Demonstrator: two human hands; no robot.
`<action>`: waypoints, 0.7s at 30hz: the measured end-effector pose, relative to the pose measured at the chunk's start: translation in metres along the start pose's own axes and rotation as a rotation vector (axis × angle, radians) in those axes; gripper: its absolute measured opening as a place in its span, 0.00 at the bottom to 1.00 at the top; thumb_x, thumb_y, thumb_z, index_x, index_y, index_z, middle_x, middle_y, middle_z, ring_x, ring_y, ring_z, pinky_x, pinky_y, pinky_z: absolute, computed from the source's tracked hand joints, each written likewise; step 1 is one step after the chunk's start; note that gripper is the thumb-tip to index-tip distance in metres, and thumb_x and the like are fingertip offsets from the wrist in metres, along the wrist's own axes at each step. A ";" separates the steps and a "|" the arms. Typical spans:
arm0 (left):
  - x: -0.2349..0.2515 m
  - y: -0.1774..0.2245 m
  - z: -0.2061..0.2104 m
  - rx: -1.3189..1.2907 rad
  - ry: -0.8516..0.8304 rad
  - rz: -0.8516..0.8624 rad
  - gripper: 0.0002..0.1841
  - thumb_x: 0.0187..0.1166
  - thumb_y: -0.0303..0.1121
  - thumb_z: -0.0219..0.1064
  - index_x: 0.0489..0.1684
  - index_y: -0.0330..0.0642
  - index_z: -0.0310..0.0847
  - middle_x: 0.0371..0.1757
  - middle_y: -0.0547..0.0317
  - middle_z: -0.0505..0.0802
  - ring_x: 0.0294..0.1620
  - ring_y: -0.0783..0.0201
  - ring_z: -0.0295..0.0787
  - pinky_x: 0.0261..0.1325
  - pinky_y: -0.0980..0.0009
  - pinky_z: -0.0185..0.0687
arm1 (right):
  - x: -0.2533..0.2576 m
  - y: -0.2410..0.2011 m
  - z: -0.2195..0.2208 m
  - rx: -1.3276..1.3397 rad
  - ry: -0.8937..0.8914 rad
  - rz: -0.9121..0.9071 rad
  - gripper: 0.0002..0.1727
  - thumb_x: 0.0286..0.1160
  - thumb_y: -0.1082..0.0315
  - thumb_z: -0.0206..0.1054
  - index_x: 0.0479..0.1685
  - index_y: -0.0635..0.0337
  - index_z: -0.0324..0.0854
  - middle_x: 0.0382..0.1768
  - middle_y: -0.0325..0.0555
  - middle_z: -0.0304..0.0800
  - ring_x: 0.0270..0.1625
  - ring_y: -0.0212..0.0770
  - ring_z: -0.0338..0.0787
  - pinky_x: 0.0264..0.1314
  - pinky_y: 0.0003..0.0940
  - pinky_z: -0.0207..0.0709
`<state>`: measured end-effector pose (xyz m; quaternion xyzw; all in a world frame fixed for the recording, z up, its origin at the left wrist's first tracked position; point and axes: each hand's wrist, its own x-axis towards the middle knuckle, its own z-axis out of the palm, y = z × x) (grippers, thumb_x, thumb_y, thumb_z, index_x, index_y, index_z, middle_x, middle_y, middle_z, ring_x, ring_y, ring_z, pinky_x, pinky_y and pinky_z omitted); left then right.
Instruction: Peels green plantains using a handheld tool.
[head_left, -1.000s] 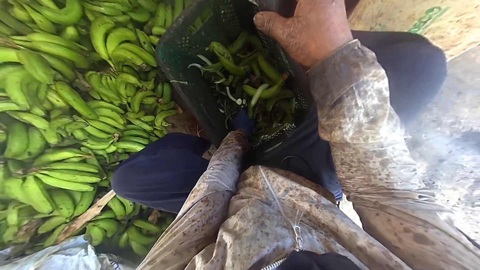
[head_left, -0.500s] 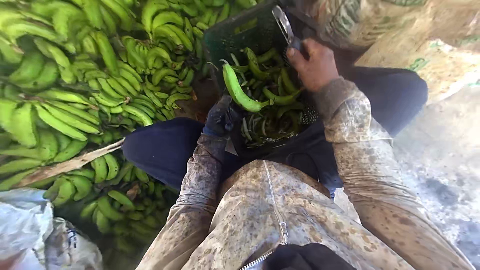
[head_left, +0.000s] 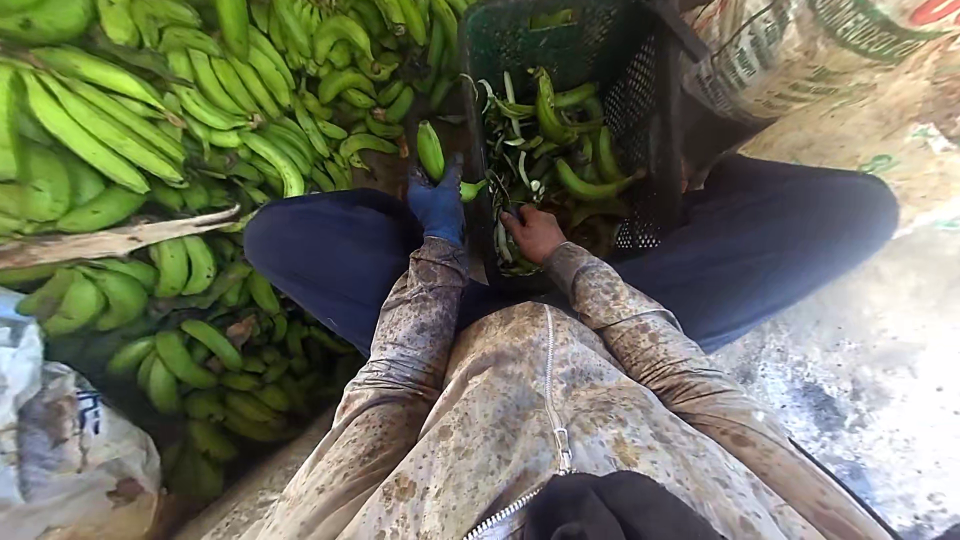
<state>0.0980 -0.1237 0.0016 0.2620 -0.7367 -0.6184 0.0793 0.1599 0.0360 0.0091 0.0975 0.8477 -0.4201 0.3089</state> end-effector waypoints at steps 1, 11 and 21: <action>-0.002 0.000 -0.001 -0.010 0.000 0.000 0.36 0.67 0.37 0.84 0.74 0.34 0.71 0.62 0.48 0.89 0.61 0.66 0.88 0.67 0.69 0.85 | 0.000 -0.004 0.001 -0.029 -0.005 0.005 0.31 0.92 0.43 0.52 0.60 0.67 0.82 0.51 0.66 0.90 0.58 0.63 0.90 0.65 0.64 0.78; -0.010 0.000 -0.002 0.005 0.031 -0.008 0.33 0.68 0.40 0.83 0.69 0.34 0.74 0.56 0.50 0.91 0.56 0.67 0.90 0.64 0.69 0.87 | 0.000 -0.028 0.010 -0.138 -0.049 0.048 0.31 0.95 0.44 0.45 0.63 0.66 0.78 0.55 0.66 0.89 0.63 0.62 0.90 0.65 0.63 0.79; -0.004 0.013 -0.012 -0.190 0.081 0.000 0.29 0.76 0.40 0.76 0.70 0.32 0.74 0.52 0.47 0.91 0.49 0.61 0.92 0.57 0.63 0.90 | 0.022 -0.023 0.009 -0.012 -0.060 0.020 0.32 0.94 0.44 0.49 0.64 0.69 0.80 0.57 0.68 0.88 0.63 0.64 0.88 0.68 0.65 0.77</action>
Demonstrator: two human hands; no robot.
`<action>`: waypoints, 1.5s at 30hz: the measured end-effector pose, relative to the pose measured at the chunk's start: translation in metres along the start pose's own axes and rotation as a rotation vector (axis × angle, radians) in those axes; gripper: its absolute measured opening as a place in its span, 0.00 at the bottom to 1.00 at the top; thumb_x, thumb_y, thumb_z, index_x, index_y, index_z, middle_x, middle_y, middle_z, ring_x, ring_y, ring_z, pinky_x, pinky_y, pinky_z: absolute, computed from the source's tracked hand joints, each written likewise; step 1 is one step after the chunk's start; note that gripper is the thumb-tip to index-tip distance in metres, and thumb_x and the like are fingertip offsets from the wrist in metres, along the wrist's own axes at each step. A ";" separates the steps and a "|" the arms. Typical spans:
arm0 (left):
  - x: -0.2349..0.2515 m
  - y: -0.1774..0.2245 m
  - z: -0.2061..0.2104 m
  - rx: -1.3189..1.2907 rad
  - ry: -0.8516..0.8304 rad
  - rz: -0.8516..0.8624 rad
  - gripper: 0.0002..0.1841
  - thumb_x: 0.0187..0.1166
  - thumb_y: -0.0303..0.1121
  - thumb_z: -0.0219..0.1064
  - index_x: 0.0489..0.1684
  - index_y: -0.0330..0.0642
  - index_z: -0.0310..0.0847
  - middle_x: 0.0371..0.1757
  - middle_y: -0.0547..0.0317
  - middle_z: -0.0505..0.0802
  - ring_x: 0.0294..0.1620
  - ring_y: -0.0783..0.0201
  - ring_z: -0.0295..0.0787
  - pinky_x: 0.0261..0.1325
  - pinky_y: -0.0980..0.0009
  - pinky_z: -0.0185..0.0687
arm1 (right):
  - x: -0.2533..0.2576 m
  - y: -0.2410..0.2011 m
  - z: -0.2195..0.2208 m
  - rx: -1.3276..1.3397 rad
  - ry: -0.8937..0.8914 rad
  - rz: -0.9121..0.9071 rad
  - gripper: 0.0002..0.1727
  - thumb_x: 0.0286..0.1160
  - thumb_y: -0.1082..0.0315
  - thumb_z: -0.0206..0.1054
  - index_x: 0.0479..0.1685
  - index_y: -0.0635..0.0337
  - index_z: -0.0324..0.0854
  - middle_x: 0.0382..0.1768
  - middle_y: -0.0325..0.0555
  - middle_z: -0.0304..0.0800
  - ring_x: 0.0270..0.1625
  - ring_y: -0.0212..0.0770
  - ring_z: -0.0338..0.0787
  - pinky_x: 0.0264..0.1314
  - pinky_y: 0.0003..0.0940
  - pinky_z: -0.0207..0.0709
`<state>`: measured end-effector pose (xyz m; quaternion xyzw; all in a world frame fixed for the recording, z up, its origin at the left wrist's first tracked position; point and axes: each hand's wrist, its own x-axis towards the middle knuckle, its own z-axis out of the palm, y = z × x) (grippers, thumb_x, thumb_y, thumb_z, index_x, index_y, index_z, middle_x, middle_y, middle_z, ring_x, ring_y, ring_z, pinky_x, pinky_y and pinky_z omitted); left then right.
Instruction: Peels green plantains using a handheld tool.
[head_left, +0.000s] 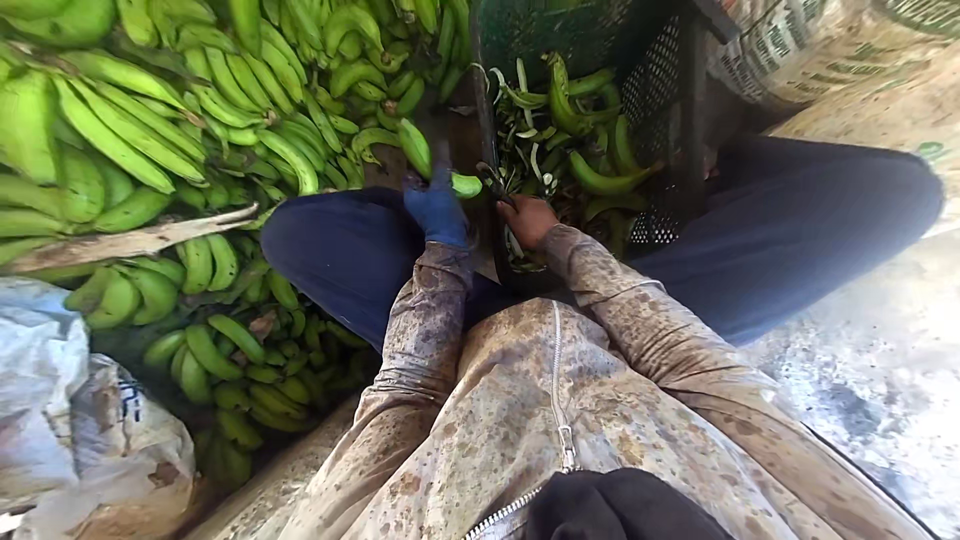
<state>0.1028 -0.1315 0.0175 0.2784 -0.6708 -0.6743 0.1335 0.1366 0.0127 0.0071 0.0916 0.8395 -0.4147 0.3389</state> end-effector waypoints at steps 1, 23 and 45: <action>0.004 0.008 -0.003 -0.076 -0.029 -0.033 0.25 0.84 0.44 0.68 0.70 0.34 0.75 0.50 0.49 0.91 0.47 0.60 0.91 0.54 0.60 0.91 | -0.003 0.007 -0.006 0.066 0.029 -0.034 0.33 0.93 0.43 0.49 0.64 0.68 0.81 0.54 0.67 0.89 0.59 0.63 0.89 0.65 0.65 0.78; -0.047 0.041 0.018 -0.143 -0.717 -0.267 0.20 0.95 0.42 0.47 0.70 0.43 0.78 0.52 0.55 0.91 0.47 0.64 0.90 0.51 0.63 0.91 | -0.024 0.021 -0.110 -0.135 0.405 -0.239 0.28 0.91 0.45 0.53 0.72 0.59 0.75 0.66 0.62 0.85 0.66 0.64 0.88 0.67 0.69 0.79; -0.023 0.031 0.005 -0.101 -0.664 -0.348 0.28 0.93 0.57 0.42 0.67 0.47 0.78 0.43 0.55 0.90 0.35 0.62 0.90 0.35 0.62 0.90 | -0.046 0.034 -0.090 -0.028 0.384 -0.586 0.26 0.88 0.48 0.61 0.60 0.66 0.84 0.51 0.58 0.92 0.54 0.52 0.93 0.64 0.52 0.83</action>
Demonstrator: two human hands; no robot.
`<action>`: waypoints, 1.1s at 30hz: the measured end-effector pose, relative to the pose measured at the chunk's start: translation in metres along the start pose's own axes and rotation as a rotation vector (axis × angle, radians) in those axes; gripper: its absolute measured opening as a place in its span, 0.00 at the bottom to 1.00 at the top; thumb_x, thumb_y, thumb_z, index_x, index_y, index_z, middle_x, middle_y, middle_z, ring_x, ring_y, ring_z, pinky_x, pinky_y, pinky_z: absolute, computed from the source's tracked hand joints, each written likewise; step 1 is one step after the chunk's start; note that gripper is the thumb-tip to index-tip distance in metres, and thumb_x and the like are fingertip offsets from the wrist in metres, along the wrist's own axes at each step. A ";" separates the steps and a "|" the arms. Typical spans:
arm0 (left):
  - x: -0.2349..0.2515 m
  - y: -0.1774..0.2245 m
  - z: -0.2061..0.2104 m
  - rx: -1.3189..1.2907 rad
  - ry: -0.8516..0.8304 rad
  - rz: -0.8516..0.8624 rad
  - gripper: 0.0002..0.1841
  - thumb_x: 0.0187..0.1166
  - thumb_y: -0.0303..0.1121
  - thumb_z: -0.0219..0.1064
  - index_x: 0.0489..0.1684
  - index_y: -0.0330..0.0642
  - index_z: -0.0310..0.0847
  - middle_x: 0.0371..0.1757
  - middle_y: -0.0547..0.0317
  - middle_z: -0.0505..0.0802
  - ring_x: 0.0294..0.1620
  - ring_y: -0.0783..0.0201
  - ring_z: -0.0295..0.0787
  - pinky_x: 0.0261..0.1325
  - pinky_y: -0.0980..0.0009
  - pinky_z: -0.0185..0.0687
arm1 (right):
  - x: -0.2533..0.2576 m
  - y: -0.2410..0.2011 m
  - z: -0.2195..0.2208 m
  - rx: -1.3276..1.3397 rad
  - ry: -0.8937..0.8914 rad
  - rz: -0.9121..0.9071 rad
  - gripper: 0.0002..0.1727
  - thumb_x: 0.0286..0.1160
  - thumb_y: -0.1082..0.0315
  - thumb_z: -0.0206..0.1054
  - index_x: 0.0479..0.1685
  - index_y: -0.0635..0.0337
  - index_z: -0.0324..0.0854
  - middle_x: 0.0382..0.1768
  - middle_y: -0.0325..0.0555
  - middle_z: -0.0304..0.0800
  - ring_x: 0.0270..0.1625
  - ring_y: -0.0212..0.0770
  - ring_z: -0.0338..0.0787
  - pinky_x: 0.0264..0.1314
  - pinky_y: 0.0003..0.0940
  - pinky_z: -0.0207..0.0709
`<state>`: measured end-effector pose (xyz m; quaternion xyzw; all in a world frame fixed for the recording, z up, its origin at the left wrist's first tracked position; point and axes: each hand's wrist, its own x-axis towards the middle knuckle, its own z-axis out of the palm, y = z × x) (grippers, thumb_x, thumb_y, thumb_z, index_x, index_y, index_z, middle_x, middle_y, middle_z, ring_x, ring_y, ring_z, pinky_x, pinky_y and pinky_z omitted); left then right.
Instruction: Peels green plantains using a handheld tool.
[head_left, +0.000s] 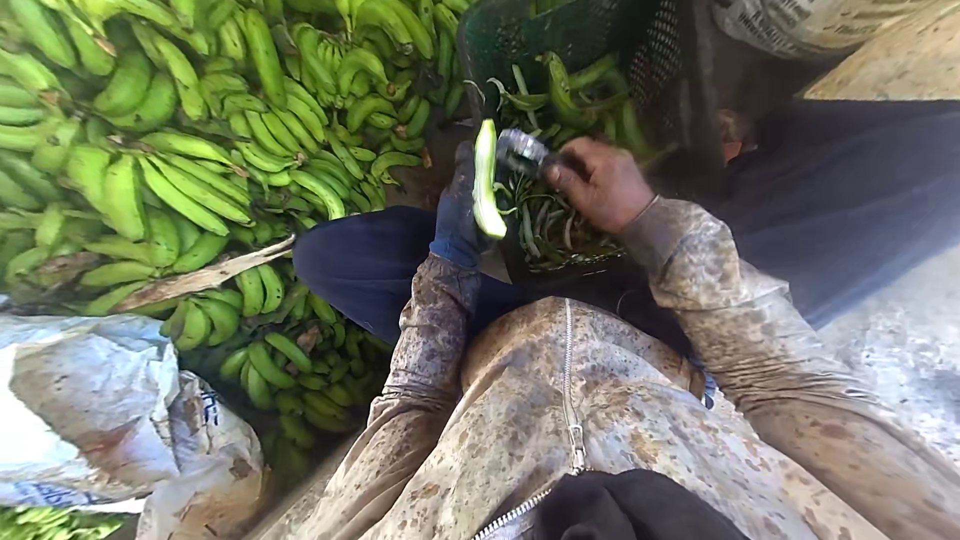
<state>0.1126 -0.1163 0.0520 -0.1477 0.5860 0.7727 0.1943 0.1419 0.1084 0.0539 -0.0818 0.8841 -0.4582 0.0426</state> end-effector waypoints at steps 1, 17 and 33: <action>0.001 0.000 0.000 0.001 0.036 0.024 0.27 0.93 0.56 0.44 0.70 0.47 0.77 0.49 0.54 0.91 0.43 0.62 0.91 0.43 0.59 0.91 | -0.008 -0.004 0.011 0.026 -0.081 -0.037 0.26 0.86 0.48 0.63 0.59 0.65 0.85 0.52 0.58 0.92 0.55 0.52 0.93 0.66 0.53 0.83; 0.006 -0.004 0.016 0.106 0.073 0.036 0.25 0.94 0.52 0.47 0.64 0.40 0.80 0.40 0.52 0.91 0.33 0.60 0.90 0.34 0.62 0.91 | -0.007 0.000 0.009 0.094 -0.048 0.095 0.28 0.88 0.45 0.59 0.63 0.64 0.82 0.46 0.56 0.93 0.47 0.49 0.94 0.57 0.52 0.85; 0.005 -0.017 0.017 0.014 0.028 0.018 0.23 0.95 0.50 0.43 0.68 0.46 0.77 0.40 0.56 0.89 0.30 0.65 0.86 0.30 0.67 0.88 | 0.012 0.006 -0.014 0.031 0.028 0.122 0.27 0.87 0.46 0.61 0.63 0.65 0.80 0.49 0.57 0.91 0.51 0.50 0.93 0.61 0.51 0.85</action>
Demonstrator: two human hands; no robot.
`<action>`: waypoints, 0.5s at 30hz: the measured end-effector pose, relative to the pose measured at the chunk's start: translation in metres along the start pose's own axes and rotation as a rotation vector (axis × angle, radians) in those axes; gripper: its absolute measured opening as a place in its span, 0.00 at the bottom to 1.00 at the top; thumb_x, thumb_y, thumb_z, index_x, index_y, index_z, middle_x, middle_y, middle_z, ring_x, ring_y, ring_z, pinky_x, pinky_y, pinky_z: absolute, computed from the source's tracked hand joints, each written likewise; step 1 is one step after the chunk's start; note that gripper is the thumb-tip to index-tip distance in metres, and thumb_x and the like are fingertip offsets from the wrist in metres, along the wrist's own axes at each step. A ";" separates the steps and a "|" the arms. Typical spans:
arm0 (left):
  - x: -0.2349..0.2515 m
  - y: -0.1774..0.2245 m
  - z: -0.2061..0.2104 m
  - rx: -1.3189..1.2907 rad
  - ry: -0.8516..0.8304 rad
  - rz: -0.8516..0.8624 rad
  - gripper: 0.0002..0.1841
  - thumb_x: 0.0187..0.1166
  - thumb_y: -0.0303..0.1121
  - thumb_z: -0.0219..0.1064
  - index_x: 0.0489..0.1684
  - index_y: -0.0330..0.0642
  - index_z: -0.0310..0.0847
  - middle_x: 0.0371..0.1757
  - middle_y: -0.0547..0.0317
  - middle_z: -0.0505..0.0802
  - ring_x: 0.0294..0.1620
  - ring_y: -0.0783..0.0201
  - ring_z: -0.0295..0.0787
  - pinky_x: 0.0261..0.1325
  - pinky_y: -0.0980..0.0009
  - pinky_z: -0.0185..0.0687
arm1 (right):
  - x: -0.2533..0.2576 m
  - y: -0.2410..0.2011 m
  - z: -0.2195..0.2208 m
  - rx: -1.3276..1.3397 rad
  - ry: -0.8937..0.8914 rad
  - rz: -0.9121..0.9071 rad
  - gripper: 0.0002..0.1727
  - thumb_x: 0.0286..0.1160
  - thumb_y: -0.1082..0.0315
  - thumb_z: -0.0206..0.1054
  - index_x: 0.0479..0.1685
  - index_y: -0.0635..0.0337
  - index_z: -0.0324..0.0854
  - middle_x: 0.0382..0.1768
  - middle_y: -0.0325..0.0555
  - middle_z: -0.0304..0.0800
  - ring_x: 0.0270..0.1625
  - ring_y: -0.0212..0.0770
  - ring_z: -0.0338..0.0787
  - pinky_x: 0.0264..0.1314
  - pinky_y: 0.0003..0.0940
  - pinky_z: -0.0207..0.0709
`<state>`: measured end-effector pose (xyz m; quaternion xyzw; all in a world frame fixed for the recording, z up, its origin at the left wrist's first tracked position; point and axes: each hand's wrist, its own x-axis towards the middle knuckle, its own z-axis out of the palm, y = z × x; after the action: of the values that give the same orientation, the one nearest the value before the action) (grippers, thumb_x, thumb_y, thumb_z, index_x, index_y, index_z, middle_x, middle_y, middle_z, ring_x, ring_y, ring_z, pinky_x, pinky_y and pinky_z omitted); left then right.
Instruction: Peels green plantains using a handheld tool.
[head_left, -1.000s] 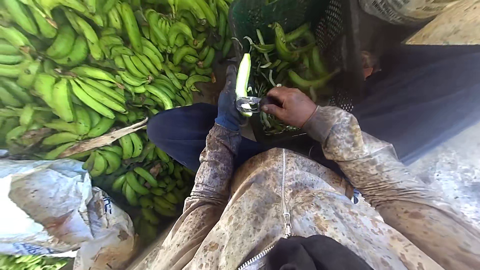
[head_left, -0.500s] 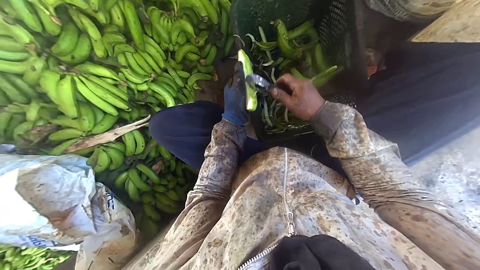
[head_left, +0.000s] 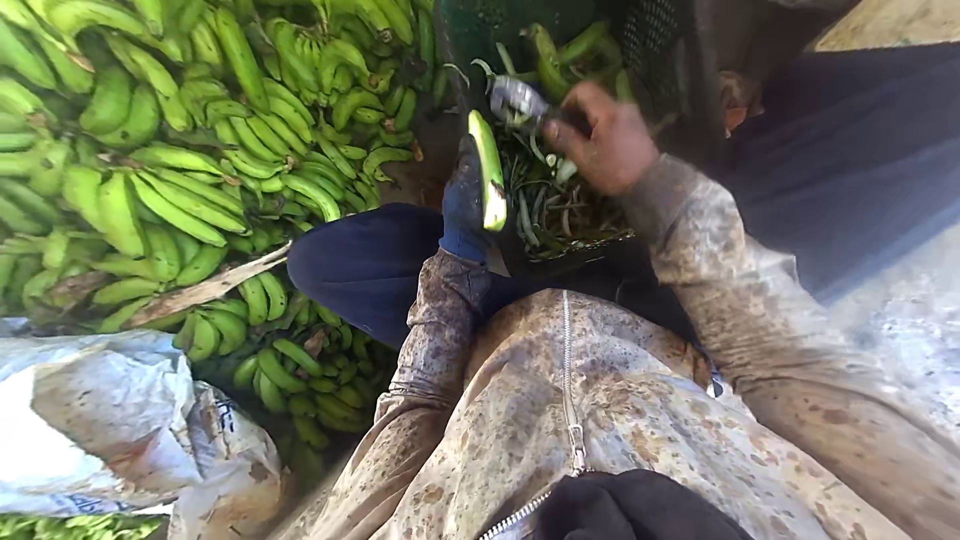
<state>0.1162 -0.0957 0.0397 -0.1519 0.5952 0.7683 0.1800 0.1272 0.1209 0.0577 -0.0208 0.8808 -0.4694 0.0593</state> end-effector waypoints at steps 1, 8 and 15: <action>0.007 0.003 0.002 0.004 0.076 0.063 0.21 0.95 0.48 0.45 0.66 0.44 0.78 0.42 0.57 0.90 0.34 0.67 0.87 0.36 0.67 0.89 | -0.008 -0.002 0.010 0.034 -0.052 -0.052 0.26 0.86 0.49 0.64 0.61 0.66 0.80 0.47 0.57 0.91 0.49 0.50 0.93 0.60 0.51 0.86; -0.003 0.006 0.001 0.002 -0.191 -0.035 0.19 0.95 0.41 0.42 0.68 0.44 0.74 0.40 0.57 0.89 0.29 0.67 0.85 0.28 0.70 0.86 | -0.007 -0.001 0.021 0.047 -0.247 -0.020 0.24 0.84 0.50 0.67 0.61 0.64 0.78 0.49 0.57 0.89 0.52 0.52 0.91 0.63 0.53 0.80; -0.034 0.007 -0.013 -0.009 -0.394 -0.202 0.27 0.95 0.50 0.34 0.75 0.45 0.70 0.42 0.51 0.90 0.25 0.62 0.87 0.20 0.69 0.86 | 0.013 0.017 0.002 -0.028 0.002 0.219 0.28 0.89 0.44 0.58 0.66 0.62 0.78 0.55 0.59 0.89 0.59 0.55 0.90 0.68 0.55 0.78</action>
<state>0.1439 -0.1129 0.0580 -0.0587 0.5269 0.7637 0.3683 0.1151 0.1276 0.0413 0.0751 0.8843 -0.4478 0.1091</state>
